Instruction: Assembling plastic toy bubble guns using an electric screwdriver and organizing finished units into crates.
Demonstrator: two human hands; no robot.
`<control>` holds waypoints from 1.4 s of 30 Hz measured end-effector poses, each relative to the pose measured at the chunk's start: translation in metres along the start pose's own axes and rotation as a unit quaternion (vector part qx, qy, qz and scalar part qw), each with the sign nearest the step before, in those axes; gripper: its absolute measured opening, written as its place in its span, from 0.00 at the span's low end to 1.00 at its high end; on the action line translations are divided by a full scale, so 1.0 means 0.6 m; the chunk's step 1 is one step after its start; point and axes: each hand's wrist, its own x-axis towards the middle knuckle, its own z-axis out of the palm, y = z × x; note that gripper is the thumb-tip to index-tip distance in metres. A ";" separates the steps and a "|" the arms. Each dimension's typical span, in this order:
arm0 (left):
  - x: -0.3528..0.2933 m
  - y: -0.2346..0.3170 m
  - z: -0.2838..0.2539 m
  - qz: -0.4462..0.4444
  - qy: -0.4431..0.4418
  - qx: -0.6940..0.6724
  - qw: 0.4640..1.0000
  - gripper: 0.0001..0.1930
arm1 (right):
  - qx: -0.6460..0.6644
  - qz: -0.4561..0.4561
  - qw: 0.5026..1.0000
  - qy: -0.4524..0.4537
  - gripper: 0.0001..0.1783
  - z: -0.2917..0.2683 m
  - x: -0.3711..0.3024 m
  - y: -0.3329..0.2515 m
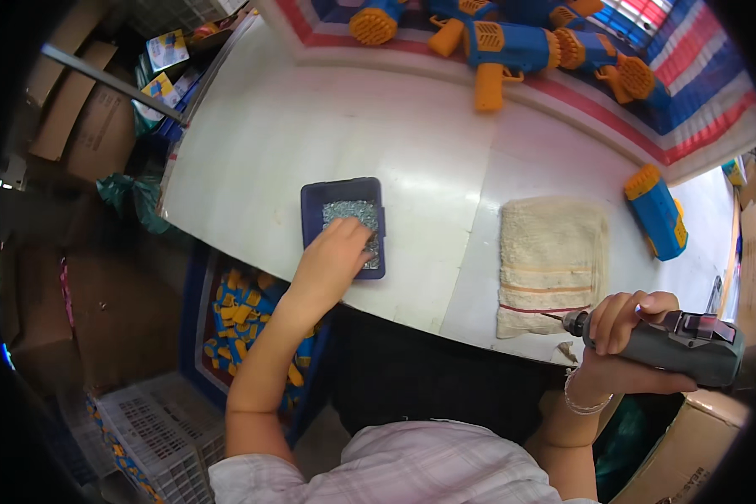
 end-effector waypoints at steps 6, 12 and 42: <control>0.013 -0.010 -0.005 -0.014 0.006 -0.004 1.000 0.09 | 0.007 0.006 1.000 -0.012 0.47 0.006 -0.001 -0.009; 0.010 0.061 -0.018 -0.147 0.064 0.026 0.987 0.08 | 0.133 0.027 0.986 -0.100 0.52 0.006 0.005 -0.013; 0.324 0.131 0.065 0.312 0.044 0.167 0.934 0.22 | 0.111 0.064 0.989 -0.072 0.17 -0.040 0.009 -0.046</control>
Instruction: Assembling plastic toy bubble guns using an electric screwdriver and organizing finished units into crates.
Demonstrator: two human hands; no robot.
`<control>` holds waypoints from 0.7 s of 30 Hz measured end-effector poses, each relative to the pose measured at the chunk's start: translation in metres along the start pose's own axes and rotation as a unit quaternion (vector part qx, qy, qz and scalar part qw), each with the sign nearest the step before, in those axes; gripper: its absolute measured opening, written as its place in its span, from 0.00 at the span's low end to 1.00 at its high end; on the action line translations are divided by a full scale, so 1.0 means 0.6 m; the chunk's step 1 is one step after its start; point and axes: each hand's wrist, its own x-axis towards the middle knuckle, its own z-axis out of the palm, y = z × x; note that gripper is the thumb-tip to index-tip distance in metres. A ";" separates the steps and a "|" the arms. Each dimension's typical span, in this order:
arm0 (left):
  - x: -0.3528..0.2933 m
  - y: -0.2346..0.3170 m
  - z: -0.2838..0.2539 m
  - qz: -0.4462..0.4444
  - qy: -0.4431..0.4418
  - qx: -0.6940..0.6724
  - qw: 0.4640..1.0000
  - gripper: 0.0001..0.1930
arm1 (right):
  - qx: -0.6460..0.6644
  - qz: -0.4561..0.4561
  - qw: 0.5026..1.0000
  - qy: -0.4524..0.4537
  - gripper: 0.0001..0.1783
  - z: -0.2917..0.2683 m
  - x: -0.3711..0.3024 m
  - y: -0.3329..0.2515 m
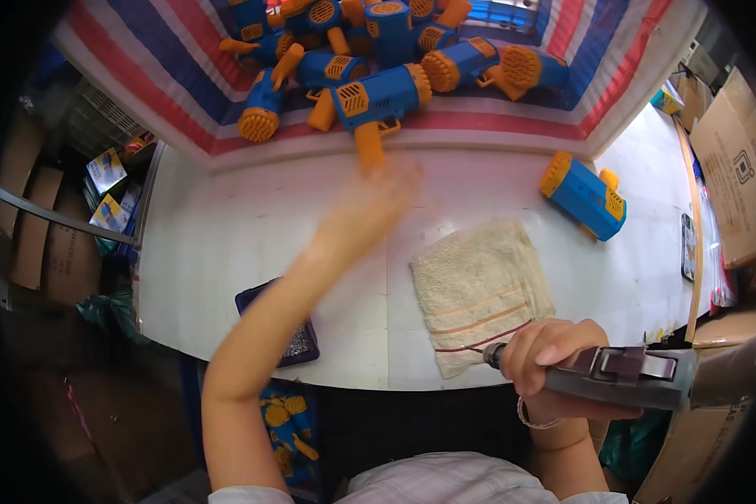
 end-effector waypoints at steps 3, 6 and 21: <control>0.036 -0.119 0.059 0.074 0.032 0.094 0.992 0.21 | 0.004 0.023 1.000 -0.003 0.26 0.014 -0.001 -0.003; 0.027 -0.152 0.072 0.143 -0.035 0.138 0.979 0.16 | 0.012 0.032 0.999 0.000 0.47 0.003 -0.007 0.007; -0.058 0.184 -0.037 -0.084 -0.185 -0.221 0.954 0.29 | -0.081 0.017 0.996 0.025 0.27 -0.020 -0.004 0.035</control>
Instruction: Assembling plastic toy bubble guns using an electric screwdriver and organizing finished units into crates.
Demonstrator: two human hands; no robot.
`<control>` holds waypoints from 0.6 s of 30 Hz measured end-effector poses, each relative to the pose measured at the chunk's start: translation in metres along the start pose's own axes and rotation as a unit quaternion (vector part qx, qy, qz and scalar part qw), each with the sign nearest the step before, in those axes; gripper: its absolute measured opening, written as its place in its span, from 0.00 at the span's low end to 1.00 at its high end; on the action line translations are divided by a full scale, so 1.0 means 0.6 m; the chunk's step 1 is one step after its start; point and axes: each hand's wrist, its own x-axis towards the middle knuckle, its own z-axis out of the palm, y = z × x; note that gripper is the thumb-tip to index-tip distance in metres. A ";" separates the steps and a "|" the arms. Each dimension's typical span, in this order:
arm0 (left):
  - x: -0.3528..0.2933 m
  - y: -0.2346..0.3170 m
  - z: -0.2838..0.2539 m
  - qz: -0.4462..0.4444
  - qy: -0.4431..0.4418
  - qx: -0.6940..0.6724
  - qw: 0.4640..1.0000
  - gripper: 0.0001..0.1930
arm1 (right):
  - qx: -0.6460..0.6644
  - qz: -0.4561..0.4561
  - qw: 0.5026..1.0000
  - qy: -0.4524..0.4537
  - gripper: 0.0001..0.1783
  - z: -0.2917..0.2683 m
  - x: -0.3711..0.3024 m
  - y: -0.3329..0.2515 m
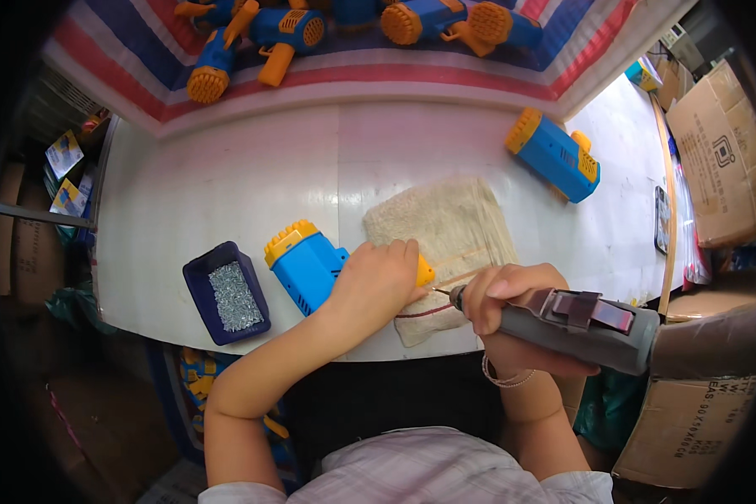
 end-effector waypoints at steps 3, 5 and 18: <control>0.000 -0.001 0.007 -0.008 0.005 -0.013 1.000 0.29 | 0.020 -0.023 1.000 -0.003 0.33 -0.002 0.006 0.020; 0.000 -0.001 0.008 -0.011 0.015 -0.021 1.000 0.29 | 0.040 -0.034 0.999 -0.014 0.36 -0.005 0.016 0.032; 0.001 0.002 0.006 0.014 0.039 -0.046 0.998 0.23 | 0.041 -0.034 0.998 -0.021 0.51 -0.022 0.012 0.067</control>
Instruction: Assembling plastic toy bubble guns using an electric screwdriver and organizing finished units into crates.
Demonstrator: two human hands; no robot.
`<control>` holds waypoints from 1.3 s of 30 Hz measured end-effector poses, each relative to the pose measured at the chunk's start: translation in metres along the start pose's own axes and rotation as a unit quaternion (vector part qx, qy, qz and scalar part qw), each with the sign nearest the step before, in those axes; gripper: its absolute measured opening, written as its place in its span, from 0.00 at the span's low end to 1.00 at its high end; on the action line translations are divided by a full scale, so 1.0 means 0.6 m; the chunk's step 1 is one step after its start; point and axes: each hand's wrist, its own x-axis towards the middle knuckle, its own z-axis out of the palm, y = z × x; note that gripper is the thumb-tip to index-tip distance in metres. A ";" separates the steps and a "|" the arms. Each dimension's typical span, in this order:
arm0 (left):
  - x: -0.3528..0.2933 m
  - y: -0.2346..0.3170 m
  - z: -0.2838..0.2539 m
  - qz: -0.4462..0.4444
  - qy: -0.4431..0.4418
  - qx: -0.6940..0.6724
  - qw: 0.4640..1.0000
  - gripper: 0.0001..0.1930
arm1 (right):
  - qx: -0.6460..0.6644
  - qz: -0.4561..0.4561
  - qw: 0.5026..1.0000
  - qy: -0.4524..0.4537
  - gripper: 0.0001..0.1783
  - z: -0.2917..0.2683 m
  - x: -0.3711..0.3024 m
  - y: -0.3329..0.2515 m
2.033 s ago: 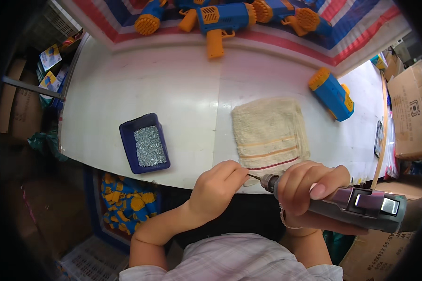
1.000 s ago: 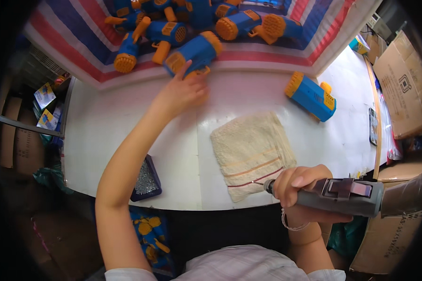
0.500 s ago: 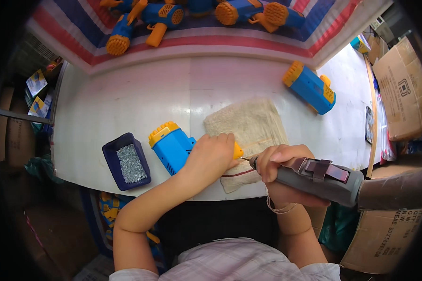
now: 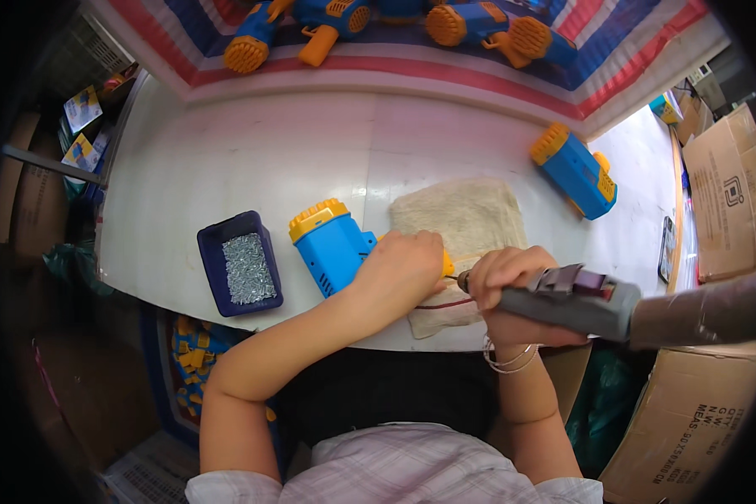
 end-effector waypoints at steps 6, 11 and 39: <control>-0.049 0.020 -0.030 0.028 0.008 -0.071 0.997 0.31 | -0.079 -0.118 0.981 0.134 0.60 0.037 0.026 -0.078; -0.204 0.036 -0.118 0.011 -0.182 -0.249 0.951 0.33 | -0.099 -0.082 0.982 0.137 0.57 0.030 0.029 -0.086; -0.202 -0.062 -0.068 -0.312 0.306 -0.072 0.896 0.04 | 0.069 -0.003 0.997 -0.017 0.42 0.098 0.009 -0.084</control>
